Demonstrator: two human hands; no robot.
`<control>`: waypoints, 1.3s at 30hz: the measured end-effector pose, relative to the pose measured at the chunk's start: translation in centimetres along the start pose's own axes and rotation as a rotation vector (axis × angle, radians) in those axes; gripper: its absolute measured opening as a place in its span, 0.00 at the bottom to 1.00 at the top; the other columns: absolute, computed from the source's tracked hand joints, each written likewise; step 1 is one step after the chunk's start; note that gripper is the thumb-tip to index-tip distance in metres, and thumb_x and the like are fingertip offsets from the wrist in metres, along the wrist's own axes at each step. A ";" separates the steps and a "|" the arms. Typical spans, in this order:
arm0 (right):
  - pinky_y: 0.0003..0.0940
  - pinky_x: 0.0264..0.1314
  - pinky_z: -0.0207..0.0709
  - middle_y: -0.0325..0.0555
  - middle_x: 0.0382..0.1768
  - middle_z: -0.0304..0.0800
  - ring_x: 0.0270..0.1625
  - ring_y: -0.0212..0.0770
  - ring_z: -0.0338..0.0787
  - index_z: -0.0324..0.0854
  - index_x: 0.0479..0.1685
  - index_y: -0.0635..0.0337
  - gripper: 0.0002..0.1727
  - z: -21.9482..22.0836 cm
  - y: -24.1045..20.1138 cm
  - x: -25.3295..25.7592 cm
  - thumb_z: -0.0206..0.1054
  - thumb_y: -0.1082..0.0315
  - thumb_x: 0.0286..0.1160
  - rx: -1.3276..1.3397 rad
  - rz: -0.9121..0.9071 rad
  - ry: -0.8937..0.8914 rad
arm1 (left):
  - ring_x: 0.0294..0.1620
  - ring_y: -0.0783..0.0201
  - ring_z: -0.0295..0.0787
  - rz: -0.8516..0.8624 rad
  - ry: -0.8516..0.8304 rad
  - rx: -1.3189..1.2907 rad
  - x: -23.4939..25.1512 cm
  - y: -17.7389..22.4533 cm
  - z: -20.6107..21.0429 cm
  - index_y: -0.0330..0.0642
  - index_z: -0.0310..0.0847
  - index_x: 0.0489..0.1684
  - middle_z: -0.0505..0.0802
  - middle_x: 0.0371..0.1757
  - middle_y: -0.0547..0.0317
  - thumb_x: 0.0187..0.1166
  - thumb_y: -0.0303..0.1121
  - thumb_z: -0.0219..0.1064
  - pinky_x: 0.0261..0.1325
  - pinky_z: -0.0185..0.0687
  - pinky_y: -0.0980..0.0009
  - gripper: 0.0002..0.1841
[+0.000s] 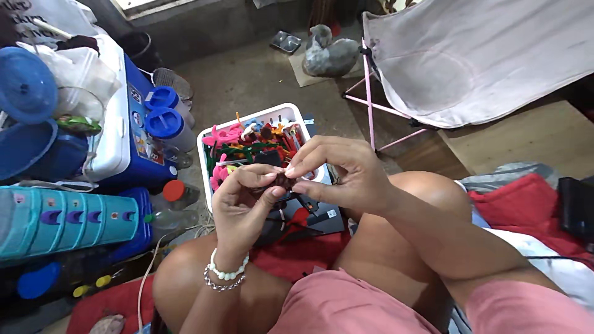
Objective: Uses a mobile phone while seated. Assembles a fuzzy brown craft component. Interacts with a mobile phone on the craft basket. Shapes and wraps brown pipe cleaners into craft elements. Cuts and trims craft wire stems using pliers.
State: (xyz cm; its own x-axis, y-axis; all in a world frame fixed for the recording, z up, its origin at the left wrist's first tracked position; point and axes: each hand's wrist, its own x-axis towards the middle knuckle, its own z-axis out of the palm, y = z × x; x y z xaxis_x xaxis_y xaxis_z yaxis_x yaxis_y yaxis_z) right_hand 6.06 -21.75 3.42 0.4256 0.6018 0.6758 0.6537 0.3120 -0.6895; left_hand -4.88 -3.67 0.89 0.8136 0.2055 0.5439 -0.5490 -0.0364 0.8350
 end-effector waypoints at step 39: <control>0.48 0.84 0.62 0.37 0.49 0.98 0.56 0.31 0.93 0.87 0.51 0.52 0.07 1.1 -2.9 -2.3 0.68 0.63 0.82 -0.667 -0.426 0.153 | 0.74 0.61 0.83 0.658 0.013 0.510 -1.8 1.6 0.5 0.40 0.84 0.54 0.89 0.65 0.62 0.83 0.23 0.65 0.75 0.83 0.65 0.08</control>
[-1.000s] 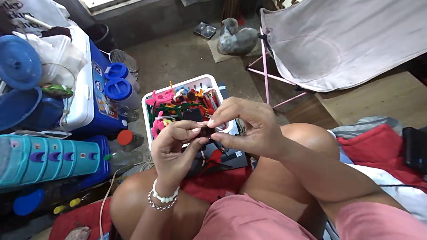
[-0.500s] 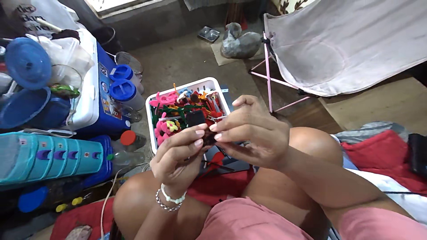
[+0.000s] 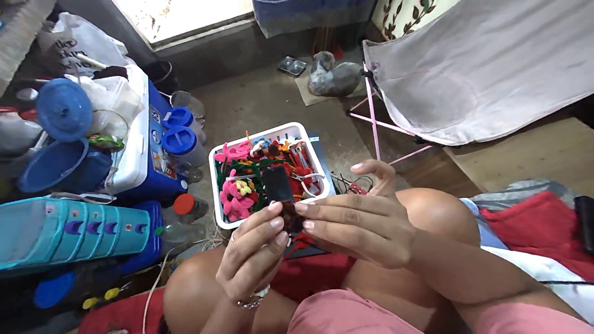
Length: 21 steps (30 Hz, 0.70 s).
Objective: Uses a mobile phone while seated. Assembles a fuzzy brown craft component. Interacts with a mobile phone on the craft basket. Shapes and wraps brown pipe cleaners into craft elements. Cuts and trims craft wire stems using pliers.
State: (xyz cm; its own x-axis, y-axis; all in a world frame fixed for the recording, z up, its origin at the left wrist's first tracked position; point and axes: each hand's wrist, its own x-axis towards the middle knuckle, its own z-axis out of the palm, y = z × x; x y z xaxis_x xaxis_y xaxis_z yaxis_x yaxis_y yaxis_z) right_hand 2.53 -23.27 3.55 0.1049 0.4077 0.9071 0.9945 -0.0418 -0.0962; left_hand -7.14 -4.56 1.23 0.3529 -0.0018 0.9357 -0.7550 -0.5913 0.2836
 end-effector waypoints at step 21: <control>0.25 0.63 0.86 0.38 0.56 0.93 0.56 0.26 0.91 0.86 0.62 0.66 0.19 1.5 0.9 0.9 0.76 0.68 0.73 1.108 0.676 -0.104 | 0.73 0.62 0.83 0.063 -0.132 0.091 0.3 -0.2 -0.7 0.39 0.83 0.50 0.89 0.62 0.60 0.83 0.22 0.65 0.78 0.80 0.65 0.05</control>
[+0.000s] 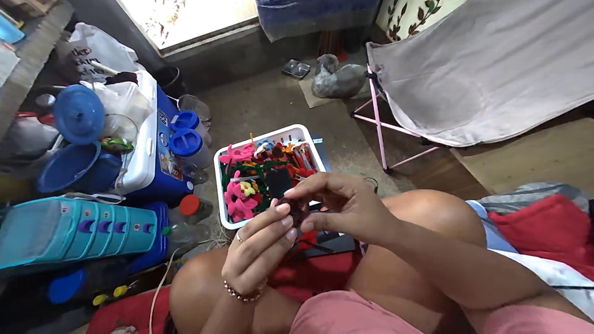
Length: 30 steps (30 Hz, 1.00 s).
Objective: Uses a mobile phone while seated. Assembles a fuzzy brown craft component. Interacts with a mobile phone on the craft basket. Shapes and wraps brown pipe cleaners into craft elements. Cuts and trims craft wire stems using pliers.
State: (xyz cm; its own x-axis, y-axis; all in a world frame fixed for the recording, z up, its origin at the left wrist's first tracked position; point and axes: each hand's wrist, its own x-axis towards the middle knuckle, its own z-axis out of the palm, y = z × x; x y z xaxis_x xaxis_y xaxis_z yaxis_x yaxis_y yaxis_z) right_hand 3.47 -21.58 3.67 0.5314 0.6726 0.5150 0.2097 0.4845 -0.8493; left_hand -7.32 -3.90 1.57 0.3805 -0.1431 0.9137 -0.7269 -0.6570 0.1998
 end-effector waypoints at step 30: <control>0.20 0.54 0.86 0.44 0.44 0.93 0.52 0.28 0.91 0.89 0.29 0.63 0.06 -2.1 0.0 0.6 0.81 0.72 0.63 -0.565 -0.131 0.017 | 0.65 0.71 0.81 -0.439 -0.143 0.071 0.5 -1.8 1.2 0.56 0.90 0.57 0.93 0.55 0.73 0.79 0.38 0.73 0.70 0.69 0.70 0.11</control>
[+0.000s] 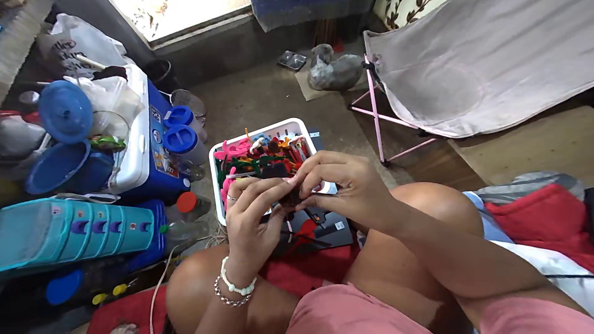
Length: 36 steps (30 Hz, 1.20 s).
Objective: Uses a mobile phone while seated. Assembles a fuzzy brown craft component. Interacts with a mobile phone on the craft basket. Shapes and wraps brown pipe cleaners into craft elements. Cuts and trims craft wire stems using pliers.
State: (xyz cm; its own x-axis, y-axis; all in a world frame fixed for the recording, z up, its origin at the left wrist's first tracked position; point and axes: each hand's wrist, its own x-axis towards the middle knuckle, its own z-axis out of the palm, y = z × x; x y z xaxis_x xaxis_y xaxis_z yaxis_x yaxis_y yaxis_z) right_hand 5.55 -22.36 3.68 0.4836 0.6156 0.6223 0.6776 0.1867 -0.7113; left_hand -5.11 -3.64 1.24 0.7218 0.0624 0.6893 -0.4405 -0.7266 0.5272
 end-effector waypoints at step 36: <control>0.24 0.52 0.87 0.37 0.42 0.89 0.47 0.28 0.90 0.85 0.37 0.57 0.02 1.8 -1.1 -0.6 0.70 0.69 0.73 0.431 0.361 0.096 | 0.67 0.70 0.85 -0.133 0.286 -0.765 -1.4 0.9 3.5 0.53 0.87 0.60 0.88 0.65 0.66 0.81 0.33 0.72 0.66 0.85 0.75 0.12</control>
State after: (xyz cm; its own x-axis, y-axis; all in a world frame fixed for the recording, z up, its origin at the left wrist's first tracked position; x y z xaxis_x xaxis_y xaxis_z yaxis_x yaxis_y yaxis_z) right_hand 3.53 -21.56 3.56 0.7046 0.6293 0.3279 0.1828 0.2855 -0.9408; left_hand -4.61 -6.76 -0.99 0.6754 0.3614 0.6428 -0.6773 -0.0407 0.7346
